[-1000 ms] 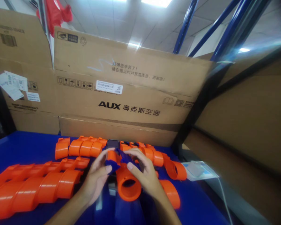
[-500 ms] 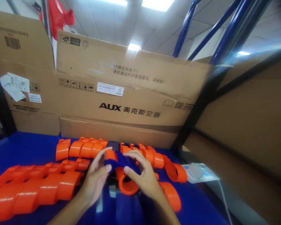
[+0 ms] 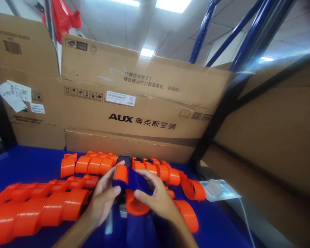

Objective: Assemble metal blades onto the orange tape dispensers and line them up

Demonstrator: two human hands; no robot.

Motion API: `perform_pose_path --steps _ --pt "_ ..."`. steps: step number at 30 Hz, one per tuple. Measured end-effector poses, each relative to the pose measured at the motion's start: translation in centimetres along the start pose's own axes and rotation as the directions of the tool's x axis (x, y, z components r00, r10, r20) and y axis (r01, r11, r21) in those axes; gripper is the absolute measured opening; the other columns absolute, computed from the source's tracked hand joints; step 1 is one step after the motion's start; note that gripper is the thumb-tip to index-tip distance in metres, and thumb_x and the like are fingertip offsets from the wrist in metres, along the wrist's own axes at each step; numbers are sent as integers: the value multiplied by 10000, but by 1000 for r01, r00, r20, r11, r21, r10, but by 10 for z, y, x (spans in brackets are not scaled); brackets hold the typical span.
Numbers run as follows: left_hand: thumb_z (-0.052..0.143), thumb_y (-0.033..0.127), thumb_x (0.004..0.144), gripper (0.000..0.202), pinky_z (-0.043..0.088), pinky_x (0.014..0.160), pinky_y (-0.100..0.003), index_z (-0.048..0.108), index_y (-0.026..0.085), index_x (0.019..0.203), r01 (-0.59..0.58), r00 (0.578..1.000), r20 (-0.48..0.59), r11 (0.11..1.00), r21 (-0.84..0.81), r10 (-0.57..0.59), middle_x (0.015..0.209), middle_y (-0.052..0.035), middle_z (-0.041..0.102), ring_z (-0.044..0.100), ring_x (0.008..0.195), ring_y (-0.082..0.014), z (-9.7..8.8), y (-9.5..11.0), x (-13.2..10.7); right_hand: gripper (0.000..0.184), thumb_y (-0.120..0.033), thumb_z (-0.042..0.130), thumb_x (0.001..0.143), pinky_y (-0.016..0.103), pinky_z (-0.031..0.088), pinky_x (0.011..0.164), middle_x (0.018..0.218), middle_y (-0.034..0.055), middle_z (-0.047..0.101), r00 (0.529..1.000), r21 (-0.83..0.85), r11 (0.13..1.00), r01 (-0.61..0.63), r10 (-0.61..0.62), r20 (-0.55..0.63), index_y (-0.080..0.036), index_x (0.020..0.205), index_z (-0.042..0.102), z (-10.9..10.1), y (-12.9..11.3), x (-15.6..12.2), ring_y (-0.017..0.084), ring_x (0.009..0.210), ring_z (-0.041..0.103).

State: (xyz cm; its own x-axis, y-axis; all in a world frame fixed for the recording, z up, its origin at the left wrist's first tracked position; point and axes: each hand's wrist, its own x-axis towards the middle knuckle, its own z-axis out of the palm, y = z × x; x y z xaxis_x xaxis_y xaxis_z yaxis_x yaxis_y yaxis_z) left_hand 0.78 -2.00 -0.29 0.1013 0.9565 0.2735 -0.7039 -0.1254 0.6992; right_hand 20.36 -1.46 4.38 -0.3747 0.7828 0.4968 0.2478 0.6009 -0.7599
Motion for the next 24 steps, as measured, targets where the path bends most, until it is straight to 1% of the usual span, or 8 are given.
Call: perform_pose_path --steps 2,4,7,9,12,16,24 --pt "755 244 776 557 342 1164 -482 642 278 1321 -11 1000 4 1000 22 11 1502 -75 536 389 1429 -364 0 -1 0 554 -379 767 823 484 517 992 1261 98 680 999 -90 995 43 -46 -25 -272 1333 578 0 1 0 301 1133 653" --pt "755 245 794 609 337 1167 -462 583 288 1377 -18 1000 -13 998 64 19 1514 -76 518 379 1438 -343 2 -2 1 635 -386 802 784 497 510 988 1234 102 679 994 -234 968 85 -100 -51 -279 1365 567 1 2 0 305 1106 650" --pt "758 250 814 669 366 1143 -461 501 309 1428 3 998 -56 988 154 5 1449 -82 575 466 1378 -317 4 -2 4 653 -409 810 771 497 533 922 1144 111 676 983 -433 890 139 -178 -50 -275 1369 584 4 4 -1 300 1024 641" --pt "772 265 808 637 388 1124 -462 523 294 1394 -8 996 -89 972 233 29 1358 -84 641 547 1300 -308 4 -1 7 627 -417 791 791 502 532 907 1112 112 666 974 -514 839 181 -226 -27 -274 1369 593 5 5 -1 299 1008 625" --pt "805 275 773 520 420 1092 -443 613 267 1256 -34 990 -115 944 328 76 1270 -74 688 609 1214 -301 3 -1 12 631 -418 771 812 507 528 907 1108 104 656 963 -564 794 227 -271 6 -290 1396 569 5 8 0 295 1004 613" --pt "826 279 740 422 450 1054 -431 652 255 1124 -34 991 -114 946 321 74 1239 -71 704 621 1197 -309 2 0 13 664 -411 766 815 499 537 882 1104 99 652 953 -582 773 252 -304 10 -306 1429 536 4 11 1 292 987 613" --pt "827 274 731 385 458 1025 -425 639 255 1067 -25 990 -122 951 308 65 1238 -64 708 649 1144 -307 4 2 12 675 -401 769 817 497 535 889 1127 101 650 946 -588 764 266 -323 7 -317 1440 521 6 10 -1 298 1008 615"
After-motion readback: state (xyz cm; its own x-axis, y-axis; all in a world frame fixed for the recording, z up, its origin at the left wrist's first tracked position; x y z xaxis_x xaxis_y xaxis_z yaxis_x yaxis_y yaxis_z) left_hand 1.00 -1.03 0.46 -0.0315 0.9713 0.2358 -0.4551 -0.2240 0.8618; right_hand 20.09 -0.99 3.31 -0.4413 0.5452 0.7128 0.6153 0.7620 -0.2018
